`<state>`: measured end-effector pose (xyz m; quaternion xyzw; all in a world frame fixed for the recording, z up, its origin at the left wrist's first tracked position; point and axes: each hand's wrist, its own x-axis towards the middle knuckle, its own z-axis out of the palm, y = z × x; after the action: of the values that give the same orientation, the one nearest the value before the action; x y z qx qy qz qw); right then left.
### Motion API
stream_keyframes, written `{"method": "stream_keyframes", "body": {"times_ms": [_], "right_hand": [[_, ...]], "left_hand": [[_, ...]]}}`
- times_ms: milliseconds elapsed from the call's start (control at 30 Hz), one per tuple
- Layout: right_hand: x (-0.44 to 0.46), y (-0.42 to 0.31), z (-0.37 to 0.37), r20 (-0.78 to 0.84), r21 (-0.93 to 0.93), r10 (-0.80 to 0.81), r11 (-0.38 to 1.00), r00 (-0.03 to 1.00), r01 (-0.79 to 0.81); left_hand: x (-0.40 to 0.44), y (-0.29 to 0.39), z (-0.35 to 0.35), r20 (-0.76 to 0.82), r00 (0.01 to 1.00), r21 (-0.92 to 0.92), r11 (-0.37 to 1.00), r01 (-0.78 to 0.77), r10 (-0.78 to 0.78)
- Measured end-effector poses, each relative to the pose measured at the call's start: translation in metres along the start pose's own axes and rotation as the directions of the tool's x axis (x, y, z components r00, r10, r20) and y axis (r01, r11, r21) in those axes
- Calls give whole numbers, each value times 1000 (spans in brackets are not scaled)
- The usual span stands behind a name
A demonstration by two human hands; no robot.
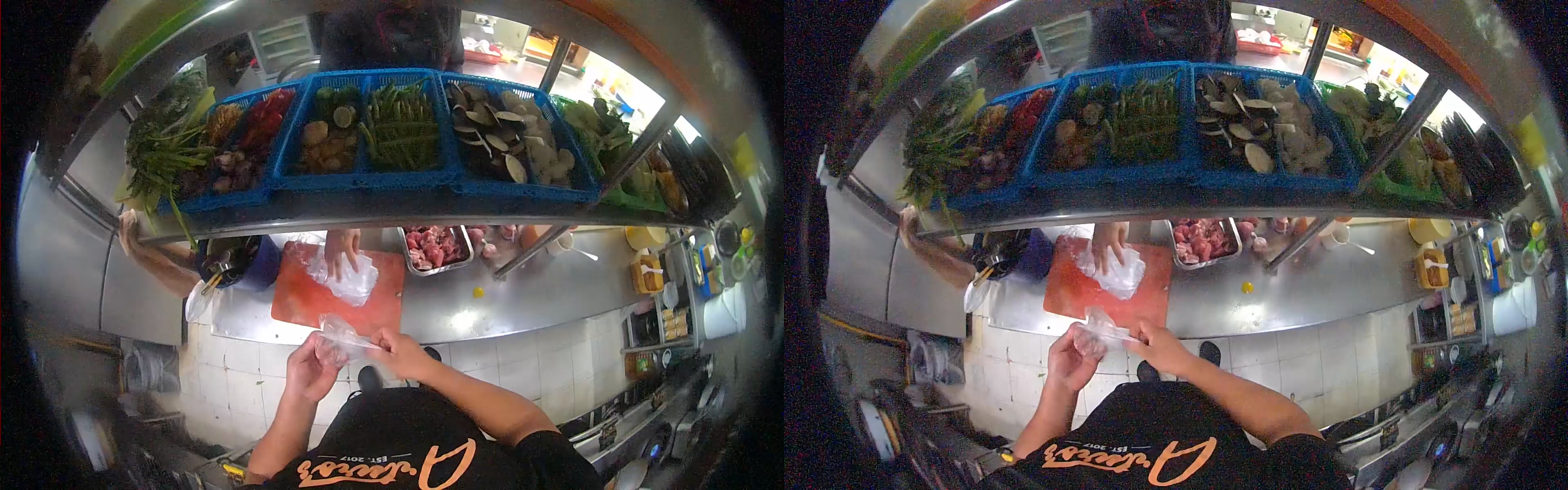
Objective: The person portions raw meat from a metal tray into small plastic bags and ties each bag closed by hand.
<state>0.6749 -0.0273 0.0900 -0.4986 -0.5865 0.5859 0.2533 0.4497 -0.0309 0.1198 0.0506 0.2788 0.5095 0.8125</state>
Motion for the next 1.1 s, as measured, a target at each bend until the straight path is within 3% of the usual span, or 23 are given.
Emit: {"method": "stream_keyframes", "body": {"times_ms": [33,100,167,233,333,500,567,633,700,767,833,933,1100], "right_hand": [[1,12,-16,-7,-130,-59,990,998,58],[13,46,-54,-12,-373,-187,912,982,169],[30,71,-112,-261,-770,-546,615,796,169],[34,65,-155,-545,-756,-413,618,729,-215],[56,113,-192,-376,-872,-515,477,770,-107],[41,128,-192,-228,-865,-529,495,817,80],[38,130,-192,-252,-825,-472,561,845,68],[31,92,-201,-348,-731,-357,682,867,-12],[46,87,-213,-352,-694,-294,719,888,-37],[72,90,-219,-252,-798,-238,600,938,-62],[110,106,-226,-55,-965,-122,260,991,-22],[128,107,-233,5,-975,-1,221,1000,5],[135,123,-222,-226,-931,-48,304,973,-202]], "left_hand": [[1,-1,2,84,996,-12,1000,28,-26],[2,-8,9,-64,996,141,989,-48,58],[7,-14,9,-131,979,272,955,-119,159],[5,-23,20,-217,955,260,955,-145,204],[2,-38,26,-284,927,268,949,-169,245],[-4,-53,35,-339,877,313,920,-235,339],[-6,-56,33,-386,841,306,912,-273,381],[-8,-56,22,-360,857,282,919,-277,369],[-4,-55,10,-340,877,263,929,-260,341],[3,-48,2,-329,900,252,945,-209,287],[8,-41,8,-304,916,265,947,-182,261],[17,-29,23,-259,928,307,934,-185,269],[21,-11,4,-206,945,265,944,-194,252]]}}
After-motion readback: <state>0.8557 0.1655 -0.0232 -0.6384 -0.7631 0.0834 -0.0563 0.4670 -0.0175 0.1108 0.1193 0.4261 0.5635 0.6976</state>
